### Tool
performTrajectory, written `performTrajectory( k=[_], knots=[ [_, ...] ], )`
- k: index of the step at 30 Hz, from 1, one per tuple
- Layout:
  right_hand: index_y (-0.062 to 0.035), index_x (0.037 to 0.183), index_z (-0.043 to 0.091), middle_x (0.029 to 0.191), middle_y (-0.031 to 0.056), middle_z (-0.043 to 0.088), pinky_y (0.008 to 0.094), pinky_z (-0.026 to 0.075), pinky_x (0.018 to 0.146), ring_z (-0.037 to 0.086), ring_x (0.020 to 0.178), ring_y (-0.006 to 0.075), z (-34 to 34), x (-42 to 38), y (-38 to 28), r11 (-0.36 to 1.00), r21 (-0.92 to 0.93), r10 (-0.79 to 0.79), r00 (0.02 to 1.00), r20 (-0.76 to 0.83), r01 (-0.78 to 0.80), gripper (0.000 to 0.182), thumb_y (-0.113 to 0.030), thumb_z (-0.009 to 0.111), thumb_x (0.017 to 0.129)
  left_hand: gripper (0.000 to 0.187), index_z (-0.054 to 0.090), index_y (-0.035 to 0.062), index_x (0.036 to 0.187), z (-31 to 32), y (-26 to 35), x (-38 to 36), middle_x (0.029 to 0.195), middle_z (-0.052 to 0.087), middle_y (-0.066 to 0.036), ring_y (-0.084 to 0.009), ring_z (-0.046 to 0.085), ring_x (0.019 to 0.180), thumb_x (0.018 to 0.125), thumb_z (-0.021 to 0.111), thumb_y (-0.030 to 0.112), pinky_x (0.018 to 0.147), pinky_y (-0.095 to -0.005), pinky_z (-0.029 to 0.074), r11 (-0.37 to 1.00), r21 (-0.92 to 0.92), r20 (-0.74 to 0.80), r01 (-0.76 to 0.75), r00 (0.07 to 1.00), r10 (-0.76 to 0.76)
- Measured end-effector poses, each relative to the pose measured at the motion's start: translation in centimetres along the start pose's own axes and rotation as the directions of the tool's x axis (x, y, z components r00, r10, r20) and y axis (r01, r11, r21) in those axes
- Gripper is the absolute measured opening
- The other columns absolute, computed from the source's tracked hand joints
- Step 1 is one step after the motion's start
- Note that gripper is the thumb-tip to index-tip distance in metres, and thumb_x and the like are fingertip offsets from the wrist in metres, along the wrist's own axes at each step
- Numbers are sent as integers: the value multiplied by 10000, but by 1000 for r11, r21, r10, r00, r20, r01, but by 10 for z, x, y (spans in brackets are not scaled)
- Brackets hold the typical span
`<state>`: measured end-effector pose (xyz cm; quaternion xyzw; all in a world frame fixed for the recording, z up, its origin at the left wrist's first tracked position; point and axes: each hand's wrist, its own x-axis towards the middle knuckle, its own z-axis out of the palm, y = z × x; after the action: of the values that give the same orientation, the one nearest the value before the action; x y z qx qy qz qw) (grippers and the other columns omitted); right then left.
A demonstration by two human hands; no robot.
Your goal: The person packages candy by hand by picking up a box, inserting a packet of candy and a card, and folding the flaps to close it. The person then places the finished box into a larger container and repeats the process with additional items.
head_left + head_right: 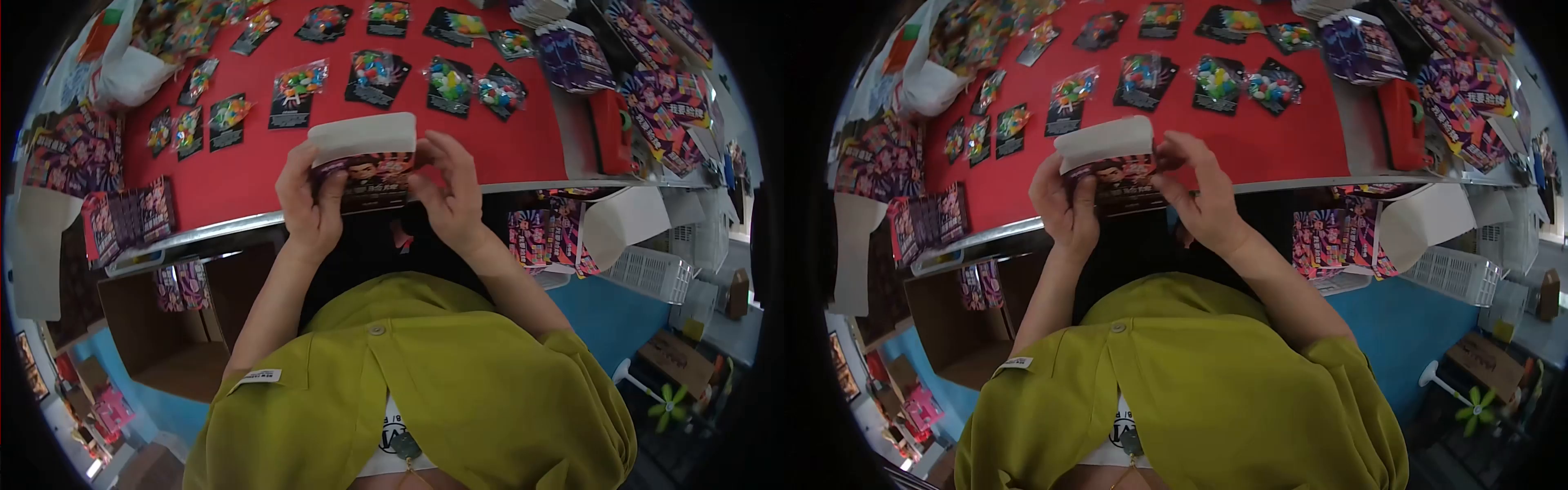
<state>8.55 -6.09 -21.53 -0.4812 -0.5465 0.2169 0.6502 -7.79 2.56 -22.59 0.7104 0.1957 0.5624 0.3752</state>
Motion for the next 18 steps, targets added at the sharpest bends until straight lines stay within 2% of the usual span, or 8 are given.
performTrajectory(
  k=[2, 3, 4, 6, 10, 12, 15, 18],
  knots=[
    [-14, 1267, 468, 1097, 151, 573, 320, 474, 830, 584, 973, 262, -2, 17, -11, 969, -174, -169, 984, 54, 176, 454, 49, 607, 839, 371, 403, 13, 1219, 0, 6, 10, 1233, 464, -170, -230, 514, 1084, 883, 535, -72, 924, -327, 420, 992, 76, 142, -98, 986, 87],
    [-16, 1276, 485, 1122, 149, 563, 309, 469, 835, 572, 994, 249, -1, 17, -11, 958, -223, -162, 983, 89, 178, 421, 27, 583, 869, 317, 440, 17, 1206, 0, 8, 10, 1230, 463, -167, -238, 520, 1070, 904, 522, -37, 912, -320, 421, 997, 46, 150, -63, 987, 56],
    [-16, 1276, 485, 1122, 149, 563, 309, 469, 835, 572, 994, 249, -1, 18, -10, 960, -216, -158, 983, 96, 175, 421, 27, 583, 869, 317, 440, 17, 1206, 1, 11, 11, 1230, 463, -167, -238, 520, 1070, 904, 522, -37, 912, -320, 421, 997, 53, 145, -57, 988, 48],
    [-7, 1195, 543, 1116, 141, 561, 304, 469, 832, 574, 988, 252, 1, 19, -9, 990, -118, -60, 994, 92, 70, 306, 9, 563, 889, 198, 522, -4, 1118, 1, 16, 15, 1203, 493, -171, -233, 523, 1066, 921, 505, -11, 907, -312, 421, 963, -225, 48, 151, 988, -144],
    [-5, 1138, 568, 1093, 130, 567, 296, 466, 828, 575, 988, 245, -1, 16, -7, 997, -62, -44, 988, 147, 53, 238, 0, 547, 901, 127, 595, -35, 1011, -10, 18, 26, 1141, 554, -145, -194, 546, 1019, 926, 515, 17, 884, -287, 437, 994, -86, 130, 61, 990, -50],
    [-11, 1111, 573, 1068, 120, 573, 288, 461, 830, 573, 982, 228, -1, 25, -10, 978, -161, -103, 982, 160, 129, 214, -1, 553, 898, 109, 631, -42, 970, -12, 17, 27, 1082, 600, -115, -165, 573, 980, 893, 569, 4, 862, -272, 461, 945, -209, 133, 253, 964, -229],
    [-32, 1159, 560, 1059, 111, 576, 276, 455, 828, 573, 971, 214, 0, 35, 3, 989, -132, -43, 991, 128, 60, 268, -10, 568, 893, 185, 634, -12, 1039, -3, 3, 28, 1058, 615, -89, -159, 592, 972, 855, 609, -24, 857, -264, 475, 958, -185, 1, 218, 975, -221],
    [-40, 1214, 529, 1032, 87, 589, 266, 450, 830, 572, 957, 172, 3, 43, 7, 973, -228, 65, 994, 83, -44, 328, -20, 578, 891, 249, 630, 12, 1069, -3, -2, 32, 1083, 613, -86, -162, 588, 1005, 831, 621, -58, 884, -273, 471, 951, -156, 11, 268, 963, -269]
  ],
)
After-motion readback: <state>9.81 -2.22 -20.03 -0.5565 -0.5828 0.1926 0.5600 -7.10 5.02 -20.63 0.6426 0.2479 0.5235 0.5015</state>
